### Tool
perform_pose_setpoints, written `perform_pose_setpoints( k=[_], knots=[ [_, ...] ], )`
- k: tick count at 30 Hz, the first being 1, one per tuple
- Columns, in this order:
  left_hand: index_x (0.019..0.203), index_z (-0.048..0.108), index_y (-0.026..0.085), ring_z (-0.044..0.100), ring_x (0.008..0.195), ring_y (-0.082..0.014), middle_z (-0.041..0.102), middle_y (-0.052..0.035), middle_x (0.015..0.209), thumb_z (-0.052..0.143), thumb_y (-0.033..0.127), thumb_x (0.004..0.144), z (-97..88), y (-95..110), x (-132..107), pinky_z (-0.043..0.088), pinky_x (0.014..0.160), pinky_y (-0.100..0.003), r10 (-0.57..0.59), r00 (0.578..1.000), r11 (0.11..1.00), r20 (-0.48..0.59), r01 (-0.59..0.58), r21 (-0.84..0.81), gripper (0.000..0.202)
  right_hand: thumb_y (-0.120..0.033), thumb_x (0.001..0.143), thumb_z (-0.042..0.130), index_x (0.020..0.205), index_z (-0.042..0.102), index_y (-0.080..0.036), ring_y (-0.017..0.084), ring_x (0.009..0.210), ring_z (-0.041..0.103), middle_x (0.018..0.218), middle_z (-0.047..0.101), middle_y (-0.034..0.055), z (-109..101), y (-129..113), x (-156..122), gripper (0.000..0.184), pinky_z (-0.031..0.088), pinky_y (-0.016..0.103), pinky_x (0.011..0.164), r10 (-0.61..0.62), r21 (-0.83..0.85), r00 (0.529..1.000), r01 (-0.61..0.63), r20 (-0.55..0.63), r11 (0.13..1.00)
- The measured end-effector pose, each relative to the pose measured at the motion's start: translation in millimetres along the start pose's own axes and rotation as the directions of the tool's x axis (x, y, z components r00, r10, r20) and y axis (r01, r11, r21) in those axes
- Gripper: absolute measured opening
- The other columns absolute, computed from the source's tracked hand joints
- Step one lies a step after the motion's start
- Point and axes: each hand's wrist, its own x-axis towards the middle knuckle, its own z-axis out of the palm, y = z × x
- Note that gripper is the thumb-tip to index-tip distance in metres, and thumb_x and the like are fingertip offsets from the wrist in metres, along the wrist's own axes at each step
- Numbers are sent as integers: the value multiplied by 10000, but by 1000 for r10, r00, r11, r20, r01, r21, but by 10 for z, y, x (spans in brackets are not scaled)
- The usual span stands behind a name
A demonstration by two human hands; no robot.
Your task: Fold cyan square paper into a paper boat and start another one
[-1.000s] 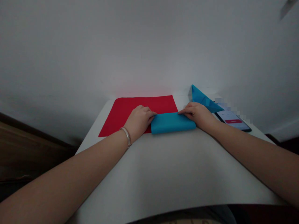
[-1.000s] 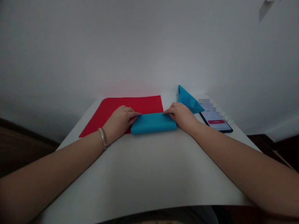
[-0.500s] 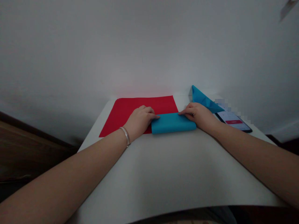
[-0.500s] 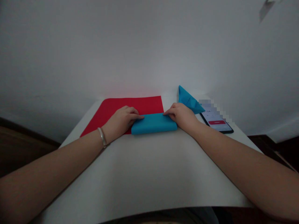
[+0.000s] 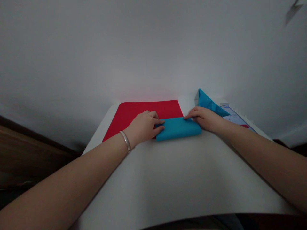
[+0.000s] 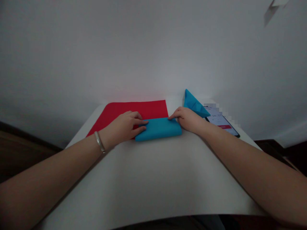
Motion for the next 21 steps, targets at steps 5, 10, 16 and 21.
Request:
perform_pose_setpoints(
  k=[5,10,16,21],
  knots=[
    [1136,676,254,545,886,-231,602,-79,975,513,586,846,-9,31,-23,406,747,-331,-10,1000,999,10,10,40,470,-158,821,431,900,760,-229,205,911,637,967,697,68,-60,-107,17,345,504,343,846,51,-24,997,-50,52,998],
    [1110,681,233,548,872,-232,600,-80,965,518,644,811,-28,39,-7,398,727,-324,0,1000,997,23,-2,81,533,-365,905,431,852,767,-232,258,927,642,1023,714,76,-43,-302,28,365,488,395,849,73,-165,995,-60,73,985],
    [1117,676,229,543,857,-245,598,-88,967,513,711,764,6,11,80,385,692,-331,-5,999,990,49,-2,140,619,-555,866,424,1081,715,-121,381,1067,579,1247,613,174,77,-472,6,565,477,495,856,138,-441,989,-100,55,892],
    [1206,630,230,534,901,-261,590,-98,1009,542,716,737,18,-20,82,404,741,-343,0,997,995,83,-8,95,680,-577,857,424,1079,709,-129,367,1073,579,1251,610,175,84,-496,-4,576,479,482,861,103,-474,992,-56,73,879]
  ],
)
